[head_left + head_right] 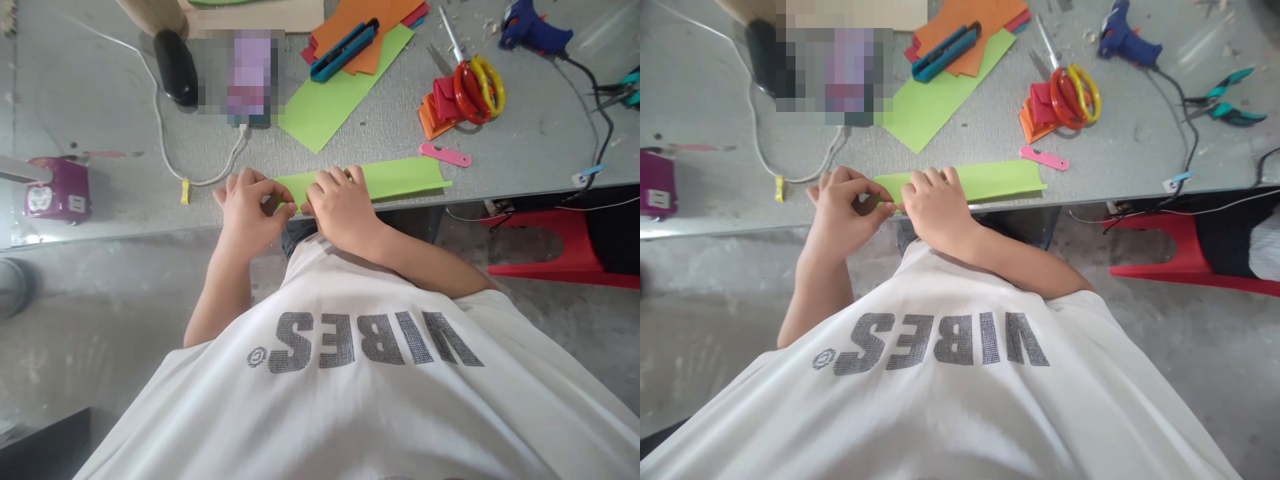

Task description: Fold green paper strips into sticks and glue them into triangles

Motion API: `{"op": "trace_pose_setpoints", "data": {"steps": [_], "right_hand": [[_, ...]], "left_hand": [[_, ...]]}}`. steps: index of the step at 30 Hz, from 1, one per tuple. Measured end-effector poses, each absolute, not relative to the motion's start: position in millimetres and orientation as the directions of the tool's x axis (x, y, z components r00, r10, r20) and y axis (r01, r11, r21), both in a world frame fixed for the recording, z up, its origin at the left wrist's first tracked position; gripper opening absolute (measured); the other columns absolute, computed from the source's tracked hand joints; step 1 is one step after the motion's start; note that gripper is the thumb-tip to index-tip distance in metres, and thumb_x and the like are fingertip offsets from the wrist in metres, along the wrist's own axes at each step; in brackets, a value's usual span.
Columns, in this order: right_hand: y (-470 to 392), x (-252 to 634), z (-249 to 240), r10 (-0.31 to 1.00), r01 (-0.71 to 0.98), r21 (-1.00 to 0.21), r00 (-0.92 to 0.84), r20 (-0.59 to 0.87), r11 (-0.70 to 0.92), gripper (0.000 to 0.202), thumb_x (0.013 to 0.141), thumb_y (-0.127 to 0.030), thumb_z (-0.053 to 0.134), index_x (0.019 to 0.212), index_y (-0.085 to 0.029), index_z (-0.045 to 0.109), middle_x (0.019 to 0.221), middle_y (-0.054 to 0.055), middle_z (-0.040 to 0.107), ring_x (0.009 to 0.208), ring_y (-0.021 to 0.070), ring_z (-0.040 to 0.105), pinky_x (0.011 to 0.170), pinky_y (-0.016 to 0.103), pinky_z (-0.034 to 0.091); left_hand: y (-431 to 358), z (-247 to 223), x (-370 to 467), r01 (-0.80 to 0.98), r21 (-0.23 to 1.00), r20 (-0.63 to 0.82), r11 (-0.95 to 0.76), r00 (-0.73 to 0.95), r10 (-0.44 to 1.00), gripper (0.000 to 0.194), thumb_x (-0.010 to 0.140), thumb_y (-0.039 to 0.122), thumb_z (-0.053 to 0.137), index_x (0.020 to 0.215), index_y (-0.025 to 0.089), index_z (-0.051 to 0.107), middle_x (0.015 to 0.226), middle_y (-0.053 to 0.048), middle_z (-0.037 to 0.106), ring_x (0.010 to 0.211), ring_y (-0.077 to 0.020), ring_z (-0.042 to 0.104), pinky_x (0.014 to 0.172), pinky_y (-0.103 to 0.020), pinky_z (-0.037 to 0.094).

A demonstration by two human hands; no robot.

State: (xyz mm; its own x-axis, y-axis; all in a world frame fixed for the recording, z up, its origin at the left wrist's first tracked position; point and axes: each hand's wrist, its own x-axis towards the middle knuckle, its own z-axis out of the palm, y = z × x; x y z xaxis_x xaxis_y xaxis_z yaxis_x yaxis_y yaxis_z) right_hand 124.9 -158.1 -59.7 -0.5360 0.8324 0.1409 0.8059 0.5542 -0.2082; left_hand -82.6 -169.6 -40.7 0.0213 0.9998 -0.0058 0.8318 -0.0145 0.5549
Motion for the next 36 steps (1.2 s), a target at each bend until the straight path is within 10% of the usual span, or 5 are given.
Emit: {"op": "trace_pose_setpoints", "data": {"steps": [36], "right_hand": [[-158.0,221.0,-86.1,0.883,0.904,-0.086,-0.383,0.272,0.419,0.053,0.133,-0.049,0.038,0.107,-0.025,0.078,0.119,0.011,0.076,0.124,0.0351,0.067,0.119,0.062,0.044]], "left_hand": [[-178.1,-78.5,-101.9,0.827,0.513,0.270,-0.229,0.098,0.958,0.018,0.107,0.050,0.084,0.103,0.032,0.085,0.122,-0.011,0.076,0.132,-0.0449,0.066,0.112,-0.089,0.049]]}}
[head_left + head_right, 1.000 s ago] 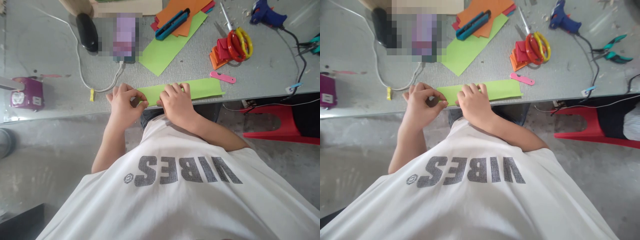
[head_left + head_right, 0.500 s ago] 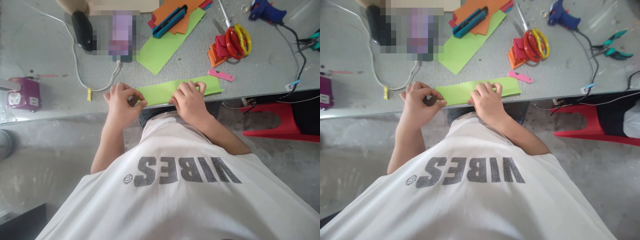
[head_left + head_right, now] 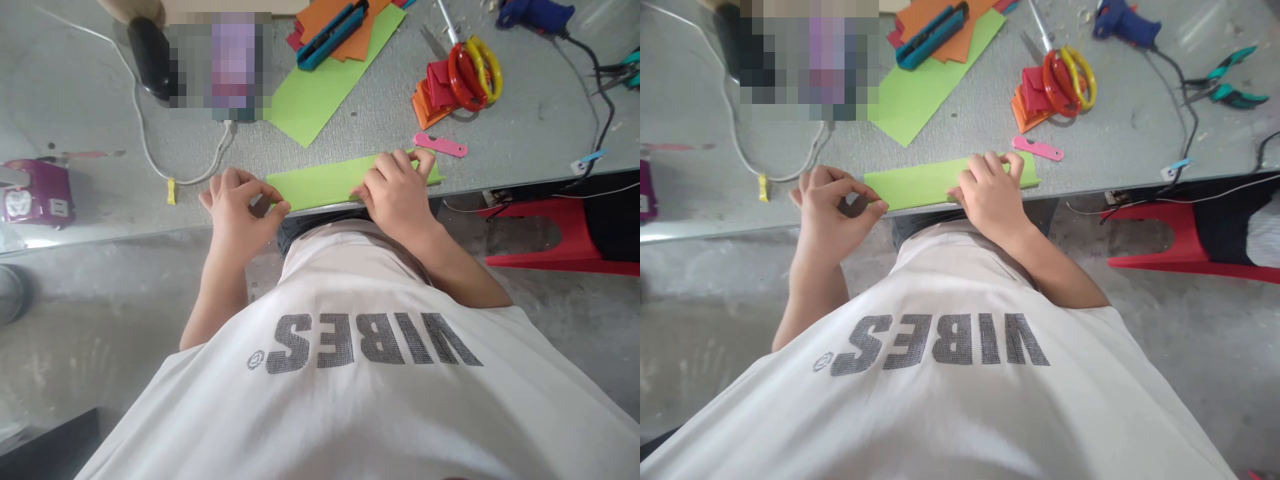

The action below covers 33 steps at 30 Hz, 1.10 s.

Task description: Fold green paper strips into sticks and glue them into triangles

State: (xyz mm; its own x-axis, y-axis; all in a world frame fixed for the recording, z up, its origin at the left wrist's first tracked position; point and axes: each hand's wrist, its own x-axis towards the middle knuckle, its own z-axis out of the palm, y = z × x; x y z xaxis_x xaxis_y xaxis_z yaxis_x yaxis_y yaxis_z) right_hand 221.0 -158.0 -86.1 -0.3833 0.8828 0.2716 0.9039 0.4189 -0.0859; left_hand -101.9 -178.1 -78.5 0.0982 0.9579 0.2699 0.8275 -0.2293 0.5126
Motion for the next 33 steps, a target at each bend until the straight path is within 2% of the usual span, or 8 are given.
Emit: {"op": "trace_pose_setpoints", "data": {"steps": [3,5,9,14,19,24,29,33], "right_hand": [[-155.5,227.2,-94.3,0.866,0.904,-0.060,-0.384,0.319,0.423,0.060,0.134,-0.052,0.033,0.103,-0.025,0.077,0.116,0.011,0.076,0.121,0.0331,0.067,0.118,0.059,0.045],[-154.0,231.3,-101.8,0.835,0.890,-0.044,-0.408,0.369,0.454,0.064,0.134,-0.052,0.028,0.100,-0.026,0.076,0.113,0.009,0.074,0.117,0.0307,0.067,0.117,0.058,0.044],[-153.8,235.9,-113.6,0.762,0.837,-0.036,-0.478,0.436,0.546,0.069,0.134,-0.052,0.020,0.103,-0.025,0.076,0.107,0.008,0.072,0.111,0.0298,0.065,0.118,0.059,0.041],[-158.2,231.1,-108.2,0.802,0.829,-0.112,-0.481,0.355,0.547,0.054,0.132,-0.046,0.031,0.111,-0.025,0.076,0.112,0.010,0.072,0.115,0.0335,0.063,0.121,0.063,0.039],[-158.8,228.0,-90.2,0.854,0.853,-0.151,-0.455,0.252,0.499,0.039,0.129,-0.039,0.042,0.113,-0.025,0.075,0.117,0.011,0.071,0.121,0.0354,0.061,0.122,0.064,0.041],[-154.4,232.5,-74.9,0.873,0.862,-0.147,-0.468,0.137,0.485,0.041,0.129,-0.047,0.044,0.113,-0.027,0.075,0.116,0.011,0.071,0.121,0.0361,0.061,0.121,0.066,0.046],[-146.0,240.9,-68.6,0.861,0.848,-0.147,-0.502,0.083,0.509,0.052,0.130,-0.060,0.039,0.109,-0.027,0.074,0.116,0.011,0.071,0.121,0.0362,0.062,0.119,0.067,0.048],[-142.5,250.5,-68.0,0.839,0.827,-0.145,-0.539,0.071,0.543,0.050,0.130,-0.057,0.039,0.110,-0.027,0.074,0.115,0.010,0.072,0.123,0.0359,0.063,0.119,0.065,0.048]], "left_hand": [[-180.8,-85.9,-100.5,0.832,0.482,0.326,-0.273,0.119,0.938,0.019,0.111,0.048,0.078,0.102,0.032,0.082,0.141,-0.012,0.080,0.148,-0.0498,0.061,0.116,-0.091,0.044],[-181.9,-92.0,-101.3,0.837,0.449,0.351,-0.313,0.156,0.923,0.019,0.113,0.043,0.073,0.100,0.031,0.080,0.152,-0.009,0.081,0.154,-0.0496,0.060,0.117,-0.090,0.043],[-181.9,-97.4,-102.6,0.843,0.394,0.396,-0.366,0.204,0.895,0.017,0.112,0.036,0.073,0.096,0.031,0.077,0.147,-0.008,0.086,0.151,-0.0475,0.062,0.117,-0.088,0.044],[-181.1,-93.8,-96.6,0.833,0.406,0.478,-0.375,0.156,0.865,0.027,0.113,0.040,0.077,0.088,0.031,0.071,0.129,-0.009,0.089,0.133,-0.0434,0.069,0.111,-0.085,0.048],[-181.5,-93.7,-95.5,0.825,0.421,0.484,-0.378,0.148,0.862,0.024,0.112,0.041,0.076,0.089,0.033,0.073,0.129,-0.009,0.088,0.130,-0.0429,0.068,0.112,-0.088,0.048],[-181.0,-87.9,-99.4,0.824,0.456,0.398,-0.336,0.148,0.905,0.026,0.112,0.046,0.072,0.089,0.033,0.073,0.132,-0.008,0.088,0.135,-0.0440,0.068,0.118,-0.094,0.045],[-179.4,-84.8,-103.2,0.828,0.446,0.344,-0.340,0.192,0.919,0.019,0.111,0.045,0.069,0.097,0.035,0.076,0.136,-0.006,0.088,0.140,-0.0440,0.066,0.123,-0.096,0.043],[-178.0,-86.3,-104.9,0.835,0.449,0.299,-0.317,0.193,0.934,0.020,0.112,0.046,0.067,0.098,0.034,0.076,0.139,-0.006,0.087,0.146,-0.0435,0.065,0.126,-0.094,0.043]]}}
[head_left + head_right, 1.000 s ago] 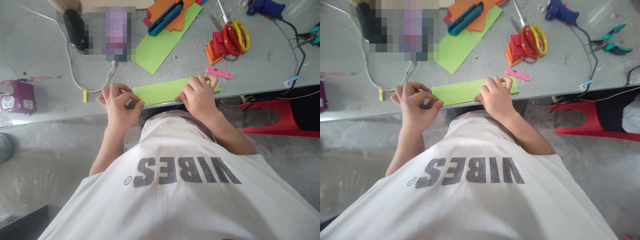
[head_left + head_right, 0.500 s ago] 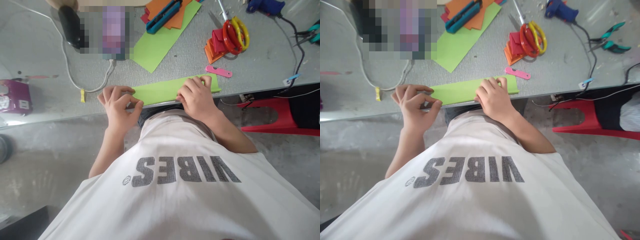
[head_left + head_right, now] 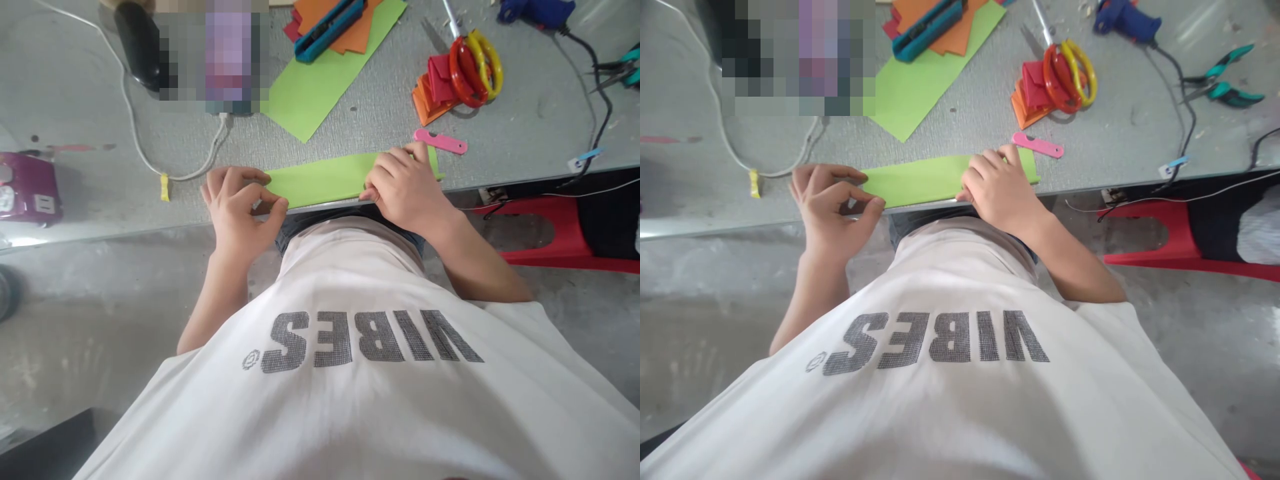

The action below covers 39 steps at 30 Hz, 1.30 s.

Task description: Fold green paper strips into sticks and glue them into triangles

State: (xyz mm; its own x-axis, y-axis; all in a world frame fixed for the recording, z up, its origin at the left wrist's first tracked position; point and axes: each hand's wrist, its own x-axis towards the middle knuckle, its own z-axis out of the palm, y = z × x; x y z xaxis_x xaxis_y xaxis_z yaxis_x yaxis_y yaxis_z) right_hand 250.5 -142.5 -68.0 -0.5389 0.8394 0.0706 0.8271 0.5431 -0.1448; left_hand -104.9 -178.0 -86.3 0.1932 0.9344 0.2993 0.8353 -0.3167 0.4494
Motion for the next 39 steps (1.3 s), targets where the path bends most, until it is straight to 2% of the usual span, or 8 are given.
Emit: {"op": "trace_pose_setpoints", "data": {"steps": [7,19,23,27,29,32,34,39], "right_hand": [[-144.7,278.9,-73.5,0.870,0.868,-0.074,-0.484,0.091,0.490,0.041,0.126,-0.038,0.040,0.105,-0.027,0.073,0.116,0.011,0.075,0.122,0.0354,0.066,0.114,0.059,0.047],[-155.6,311.0,-74.2,0.946,0.953,-0.076,-0.277,0.168,0.293,0.040,0.126,-0.044,0.045,0.108,-0.024,0.075,0.128,0.018,0.079,0.132,0.0424,0.067,0.116,0.066,0.044],[-157.8,322.9,-74.1,0.952,0.967,-0.059,-0.233,0.199,0.249,0.038,0.126,-0.044,0.047,0.109,-0.025,0.075,0.129,0.018,0.078,0.130,0.0429,0.065,0.115,0.066,0.043],[-161.4,325.4,-73.6,0.954,0.973,-0.049,-0.211,0.212,0.226,0.032,0.124,-0.044,0.055,0.109,-0.024,0.075,0.128,0.019,0.076,0.130,0.0437,0.065,0.113,0.066,0.043],[-163.1,322.9,-72.7,0.957,0.973,-0.053,-0.208,0.204,0.223,0.029,0.123,-0.042,0.057,0.113,-0.023,0.076,0.131,0.019,0.075,0.132,0.0443,0.064,0.114,0.066,0.043],[-164.8,317.4,-70.8,0.960,0.972,-0.063,-0.212,0.185,0.227,0.025,0.122,-0.038,0.057,0.121,-0.023,0.077,0.137,0.020,0.075,0.134,0.0446,0.063,0.115,0.066,0.042],[-165.2,314.6,-69.5,0.956,0.968,-0.075,-0.224,0.190,0.241,0.024,0.122,-0.036,0.056,0.122,-0.024,0.077,0.136,0.020,0.076,0.133,0.0440,0.064,0.115,0.065,0.042],[-164.4,314.6,-65.4,0.938,0.958,-0.097,-0.241,0.248,0.271,0.027,0.121,-0.035,0.053,0.114,-0.026,0.077,0.127,0.018,0.079,0.124,0.0415,0.067,0.113,0.066,0.044]], "left_hand": [[-179.1,-89.0,-106.7,0.805,0.495,0.311,-0.327,0.187,0.932,0.024,0.113,0.052,0.066,0.104,0.033,0.078,0.138,-0.005,0.087,0.153,-0.0434,0.063,0.133,-0.094,0.040],[-177.8,-84.8,-104.8,0.829,0.477,0.276,-0.293,0.176,0.945,0.019,0.110,0.043,0.070,0.093,0.033,0.073,0.140,-0.006,0.085,0.153,-0.0450,0.059,0.128,-0.089,0.040],[-179.8,-85.9,-102.5,0.817,0.478,0.347,-0.323,0.163,0.924,0.013,0.109,0.042,0.073,0.098,0.035,0.076,0.134,-0.006,0.085,0.145,-0.0449,0.064,0.125,-0.088,0.044],[-186.8,-81.9,-92.4,0.864,0.377,0.434,-0.333,0.152,0.888,0.009,0.110,0.036,0.073,0.101,0.034,0.072,0.131,-0.008,0.087,0.132,-0.0437,0.071,0.112,-0.083,0.053],[-190.7,-78.5,-82.2,0.882,0.328,0.470,-0.340,0.160,0.868,0.006,0.109,0.028,0.072,0.109,0.033,0.074,0.132,-0.010,0.089,0.131,-0.0451,0.074,0.111,-0.083,0.053],[-193.5,-77.7,-58.3,0.851,0.305,0.462,-0.428,0.261,0.848,0.041,0.112,0.017,0.062,0.141,0.038,0.080,0.151,-0.011,0.087,0.153,-0.0465,0.073,0.126,-0.086,0.048],[-192.7,-82.4,-37.8,0.775,0.315,0.412,-0.548,0.409,0.814,0.055,0.114,0.017,0.057,0.161,0.040,0.075,0.160,-0.009,0.085,0.167,-0.0432,0.069,0.138,-0.081,0.047],[-187.5,-103.1,5.3,0.647,0.350,0.283,-0.677,0.616,0.735,0.070,0.120,0.031,0.050,0.189,0.021,0.053,0.190,-0.021,0.063,0.184,-0.0421,0.054,0.153,-0.071,0.043]]}}
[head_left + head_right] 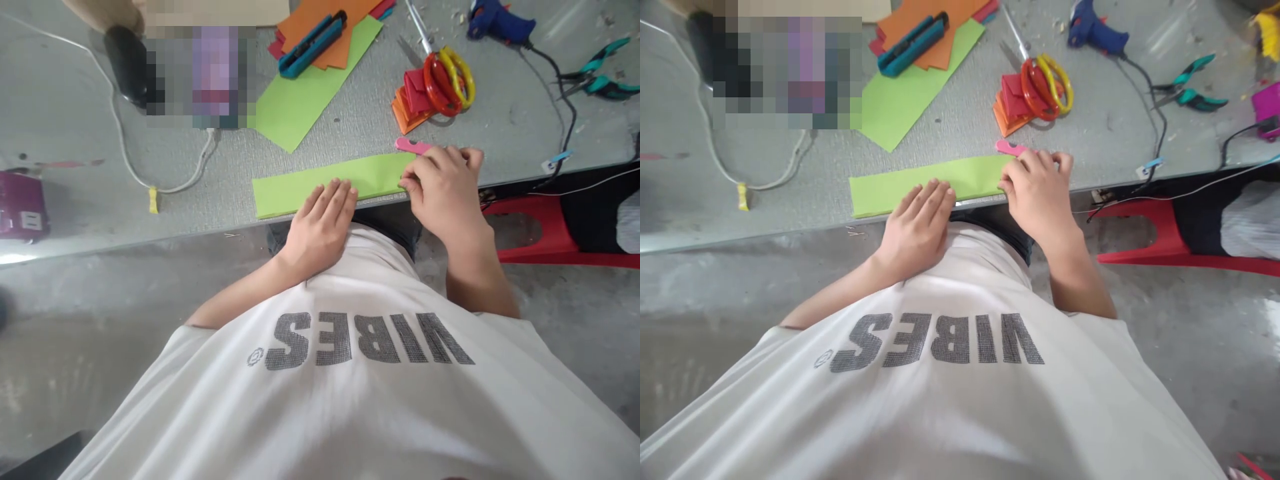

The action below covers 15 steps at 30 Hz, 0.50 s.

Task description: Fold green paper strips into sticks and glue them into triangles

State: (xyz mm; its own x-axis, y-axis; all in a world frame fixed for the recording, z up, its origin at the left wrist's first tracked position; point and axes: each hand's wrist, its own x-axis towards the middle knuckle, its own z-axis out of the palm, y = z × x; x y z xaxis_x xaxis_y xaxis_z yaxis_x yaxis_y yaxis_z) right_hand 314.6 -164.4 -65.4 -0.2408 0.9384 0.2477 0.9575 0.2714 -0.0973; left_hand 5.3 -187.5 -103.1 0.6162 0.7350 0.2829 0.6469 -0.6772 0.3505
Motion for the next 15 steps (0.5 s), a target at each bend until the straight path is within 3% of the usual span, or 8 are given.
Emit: {"op": "trace_pose_setpoints", "data": {"steps": [5,11,15], "right_hand": [[-170.3,302.3,-77.2,0.917,0.956,-0.105,-0.226,0.328,0.273,0.039,0.124,-0.034,0.044,0.120,-0.028,0.083,0.129,0.018,0.081,0.124,0.0407,0.072,0.117,0.066,0.046],[-197.7,259.4,-128.4,0.768,0.860,-0.098,-0.389,0.510,0.500,0.050,0.124,-0.038,0.044,0.145,-0.029,0.088,0.141,0.017,0.088,0.134,0.0374,0.080,0.123,0.063,0.055],[-205.8,249.4,-145.3,0.706,0.848,-0.084,-0.377,0.599,0.523,0.049,0.123,-0.037,0.050,0.153,-0.025,0.088,0.141,0.019,0.089,0.139,0.0369,0.081,0.128,0.061,0.057]], "left_hand": [[-183.6,-114.7,11.8,0.658,0.346,0.272,-0.669,0.612,0.742,0.073,0.126,0.051,0.047,0.190,0.017,0.052,0.195,-0.023,0.055,0.188,-0.0439,0.047,0.157,-0.069,0.035],[-183.6,-120.0,11.9,0.671,0.328,0.303,-0.665,0.593,0.746,0.072,0.127,0.053,0.045,0.189,0.017,0.055,0.195,-0.021,0.056,0.187,-0.0422,0.048,0.157,-0.066,0.037],[-185.1,-120.8,12.9,0.687,0.324,0.310,-0.651,0.573,0.759,0.070,0.127,0.052,0.044,0.188,0.020,0.056,0.195,-0.019,0.056,0.187,-0.0407,0.049,0.157,-0.065,0.039]]}}
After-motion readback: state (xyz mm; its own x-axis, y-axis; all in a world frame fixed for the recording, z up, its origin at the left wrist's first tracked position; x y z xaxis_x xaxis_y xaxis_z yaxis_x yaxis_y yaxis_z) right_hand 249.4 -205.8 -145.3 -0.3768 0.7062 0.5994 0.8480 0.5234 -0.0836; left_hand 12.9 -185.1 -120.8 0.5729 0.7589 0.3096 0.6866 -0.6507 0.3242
